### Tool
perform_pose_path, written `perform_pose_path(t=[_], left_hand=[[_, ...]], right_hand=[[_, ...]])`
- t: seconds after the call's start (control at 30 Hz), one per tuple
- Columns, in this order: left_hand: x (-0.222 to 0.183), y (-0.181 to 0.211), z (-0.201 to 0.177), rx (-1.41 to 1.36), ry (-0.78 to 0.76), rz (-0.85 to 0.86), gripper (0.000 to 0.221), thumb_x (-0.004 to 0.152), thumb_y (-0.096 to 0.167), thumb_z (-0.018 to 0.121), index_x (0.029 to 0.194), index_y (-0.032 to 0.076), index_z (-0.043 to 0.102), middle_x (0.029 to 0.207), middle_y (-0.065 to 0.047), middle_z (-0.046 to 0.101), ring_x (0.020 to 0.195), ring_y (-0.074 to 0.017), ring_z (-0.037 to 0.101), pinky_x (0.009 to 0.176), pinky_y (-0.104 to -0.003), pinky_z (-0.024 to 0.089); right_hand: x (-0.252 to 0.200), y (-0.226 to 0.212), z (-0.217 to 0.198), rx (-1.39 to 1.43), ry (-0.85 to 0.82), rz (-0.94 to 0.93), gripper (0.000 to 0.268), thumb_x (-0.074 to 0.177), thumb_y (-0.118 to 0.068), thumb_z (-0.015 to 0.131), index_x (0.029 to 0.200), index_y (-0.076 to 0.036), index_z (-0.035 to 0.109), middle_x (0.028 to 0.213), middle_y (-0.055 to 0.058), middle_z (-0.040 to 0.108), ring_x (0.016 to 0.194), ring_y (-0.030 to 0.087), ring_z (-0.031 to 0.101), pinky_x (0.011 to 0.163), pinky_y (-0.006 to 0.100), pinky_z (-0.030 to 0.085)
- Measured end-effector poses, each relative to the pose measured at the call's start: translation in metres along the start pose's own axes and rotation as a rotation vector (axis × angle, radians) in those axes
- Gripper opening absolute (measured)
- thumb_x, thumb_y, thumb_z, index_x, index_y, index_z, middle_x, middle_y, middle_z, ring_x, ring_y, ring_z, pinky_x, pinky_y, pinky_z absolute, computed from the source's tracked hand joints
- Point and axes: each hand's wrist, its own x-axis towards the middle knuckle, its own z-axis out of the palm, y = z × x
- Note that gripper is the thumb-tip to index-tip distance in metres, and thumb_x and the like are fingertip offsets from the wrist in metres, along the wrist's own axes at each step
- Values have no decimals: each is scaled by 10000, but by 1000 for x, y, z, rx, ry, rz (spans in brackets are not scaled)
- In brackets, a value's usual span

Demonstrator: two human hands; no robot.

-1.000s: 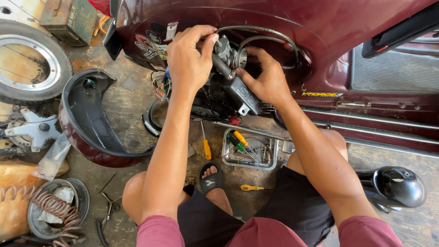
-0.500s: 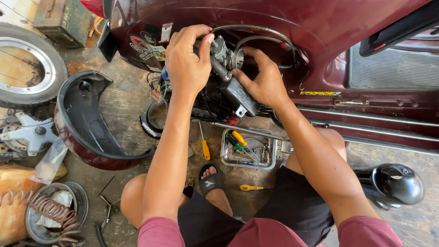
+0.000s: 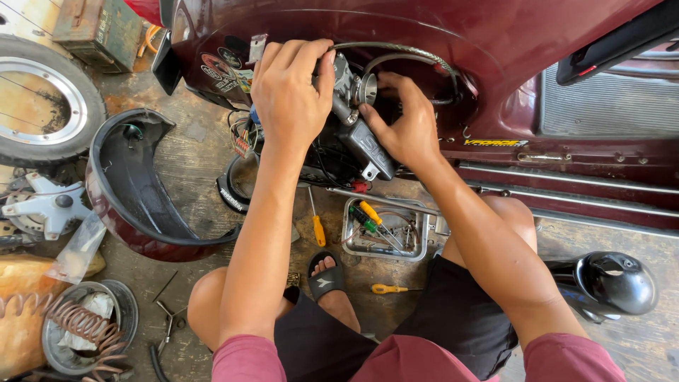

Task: The person kneels on the workshop floor beside a maroon scooter and uses a screwdriver to loosen fasteners around the engine and carburetor area. They then work the throttle cable and carburetor by hand, detach a black intake manifold component, and finally handle and turn over a small metal part on the floor.

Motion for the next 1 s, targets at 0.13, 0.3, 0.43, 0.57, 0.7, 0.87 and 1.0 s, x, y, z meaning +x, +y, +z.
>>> perform_pose_path(t=[0.13,0.3,0.43,0.57,0.7,0.87,1.0], left_hand=[[0,1,0,-8,3,5,106,885,85,746,990,93,759,911,-16,741,801,-214,634,767,-341,513],[-2,1,2,-13,12,-2,111,881,76,747,991,86,757,910,-19,741,799,-212,635,762,-340,512],[-4,-2,5,-46,27,-8,111,886,64,760,996,69,761,893,-36,753,757,-204,651,727,-333,535],[-4,-3,5,-78,12,-17,109,895,48,753,1004,51,762,876,-55,742,726,-217,634,687,-344,527],[-1,0,1,-135,-4,-38,109,897,26,758,1005,24,778,863,-69,746,710,-215,632,661,-332,515],[-8,-7,3,-242,-41,-104,214,897,-22,745,1106,21,730,941,-70,787,788,-214,696,738,-322,552],[-11,-9,-1,-511,-94,-292,254,913,-92,697,1145,-1,654,1017,-91,797,883,-183,775,802,-277,613]], right_hand=[[-16,-19,1,84,263,-3,536,896,36,760,1310,16,420,1074,161,641,932,255,659,875,362,571],[-25,-16,-16,21,325,33,855,1031,86,746,1624,-89,155,1018,65,624,830,145,577,770,245,516],[-25,-9,-19,-235,304,32,669,1048,26,718,1581,-28,318,829,26,660,701,148,595,640,274,468],[-18,-16,-24,-372,364,-77,369,972,28,738,1317,37,608,867,81,723,638,212,584,657,329,505],[-15,-18,-25,-394,352,-83,237,956,30,712,1192,8,715,728,87,679,557,229,543,577,358,469],[-13,-17,-24,-415,337,-115,234,952,39,718,1185,29,719,717,70,666,546,208,521,612,337,463],[-12,-10,-25,-457,343,-135,264,944,40,732,1207,27,717,721,80,667,539,222,526,586,348,463]])
